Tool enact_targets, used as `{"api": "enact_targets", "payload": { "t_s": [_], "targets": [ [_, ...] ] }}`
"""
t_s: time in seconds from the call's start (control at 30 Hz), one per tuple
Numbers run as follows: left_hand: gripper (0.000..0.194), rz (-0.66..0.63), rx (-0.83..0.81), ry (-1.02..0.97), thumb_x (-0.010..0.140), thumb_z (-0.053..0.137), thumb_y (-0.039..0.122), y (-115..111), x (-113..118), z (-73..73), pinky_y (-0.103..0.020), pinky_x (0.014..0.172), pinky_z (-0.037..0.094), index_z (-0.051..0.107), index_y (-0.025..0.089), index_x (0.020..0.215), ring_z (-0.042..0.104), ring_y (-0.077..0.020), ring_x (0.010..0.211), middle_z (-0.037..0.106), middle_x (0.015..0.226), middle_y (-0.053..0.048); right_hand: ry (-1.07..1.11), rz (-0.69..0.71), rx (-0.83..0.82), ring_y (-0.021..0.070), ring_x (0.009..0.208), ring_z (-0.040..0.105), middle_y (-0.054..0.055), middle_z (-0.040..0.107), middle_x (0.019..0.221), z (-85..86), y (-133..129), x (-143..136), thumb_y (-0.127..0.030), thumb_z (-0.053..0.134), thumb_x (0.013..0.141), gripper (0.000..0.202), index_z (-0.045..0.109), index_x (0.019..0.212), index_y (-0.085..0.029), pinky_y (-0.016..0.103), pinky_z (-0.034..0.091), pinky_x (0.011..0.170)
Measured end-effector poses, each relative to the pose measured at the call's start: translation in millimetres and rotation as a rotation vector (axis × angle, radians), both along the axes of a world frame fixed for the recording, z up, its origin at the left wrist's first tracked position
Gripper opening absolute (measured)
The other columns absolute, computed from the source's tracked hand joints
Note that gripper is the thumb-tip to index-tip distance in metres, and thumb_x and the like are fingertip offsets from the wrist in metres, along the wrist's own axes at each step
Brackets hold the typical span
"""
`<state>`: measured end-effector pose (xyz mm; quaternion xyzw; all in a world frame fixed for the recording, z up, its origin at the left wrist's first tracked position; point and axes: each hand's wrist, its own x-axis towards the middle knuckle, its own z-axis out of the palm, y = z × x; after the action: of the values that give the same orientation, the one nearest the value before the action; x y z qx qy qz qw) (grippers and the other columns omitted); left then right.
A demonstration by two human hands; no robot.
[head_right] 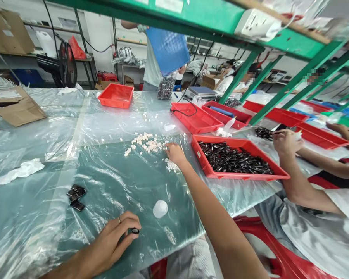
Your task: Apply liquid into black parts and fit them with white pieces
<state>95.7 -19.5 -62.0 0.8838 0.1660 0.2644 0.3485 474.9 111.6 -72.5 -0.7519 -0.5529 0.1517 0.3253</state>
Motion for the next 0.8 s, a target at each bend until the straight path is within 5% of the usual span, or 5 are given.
{"api": "enact_targets", "payload": {
  "t_s": [0.23,0.33,0.5,0.67,0.8],
  "targets": [
    [0.015,0.042,0.002,-0.089,0.1,0.052,0.04,2.4,8.6,-46.1,-0.035,0.065,0.065,0.059,0.035,0.112,0.072,-0.0245,0.071,0.075,0.098,-0.005,0.074,0.03,0.044,0.017,0.093,0.072,0.005,0.075,0.103,1.7,20.1,0.1,-0.047,0.068,0.103,0.032,0.072,0.107,-0.015,0.04,0.062,0.091],
    [0.021,0.066,-0.084,-0.012,0.105,0.044,0.045,2.3,8.3,-45.6,-0.034,0.067,0.062,0.062,0.035,0.11,0.07,-0.0238,0.071,0.074,0.1,-0.005,0.207,0.0,0.189,0.0158,0.076,0.07,0.001,0.073,0.084,8.7,0.4,-4.1,-0.057,0.066,0.1,0.042,0.071,0.103,-0.015,0.037,0.062,0.08],
    [0.028,0.031,-0.101,0.038,0.113,0.035,0.039,-0.8,1.8,-13.5,-0.028,0.075,0.059,0.061,0.03,0.115,0.072,-0.0202,0.082,0.074,0.107,-0.005,0.443,-0.026,0.453,0.0169,0.065,0.067,0.001,0.071,0.073,25.4,-79.3,-28.4,-0.068,0.064,0.093,0.049,0.07,0.103,-0.02,0.035,0.061,0.069],
    [0.02,0.005,-0.113,-0.032,0.113,0.044,0.029,0.1,3.1,-5.7,-0.027,0.083,0.06,0.062,0.026,0.119,0.073,-0.017,0.09,0.074,0.107,-0.005,0.402,0.01,0.545,0.0168,0.067,0.072,0.002,0.078,0.083,47.1,-193.1,-105.6,-0.029,0.076,0.093,0.008,0.075,0.1,-0.026,0.029,0.061,0.063],
    [0.019,-0.038,-0.103,-0.102,0.113,0.046,0.029,-1.0,5.6,-6.6,-0.027,0.08,0.059,0.063,0.023,0.12,0.072,-0.0174,0.09,0.073,0.105,-0.006,0.183,0.143,0.575,0.0216,0.08,0.078,0.002,0.08,0.093,53.1,-242.9,-177.8,-0.008,0.068,0.09,0.035,0.077,0.113,-0.033,0.033,0.065,0.069]
  ]
}}
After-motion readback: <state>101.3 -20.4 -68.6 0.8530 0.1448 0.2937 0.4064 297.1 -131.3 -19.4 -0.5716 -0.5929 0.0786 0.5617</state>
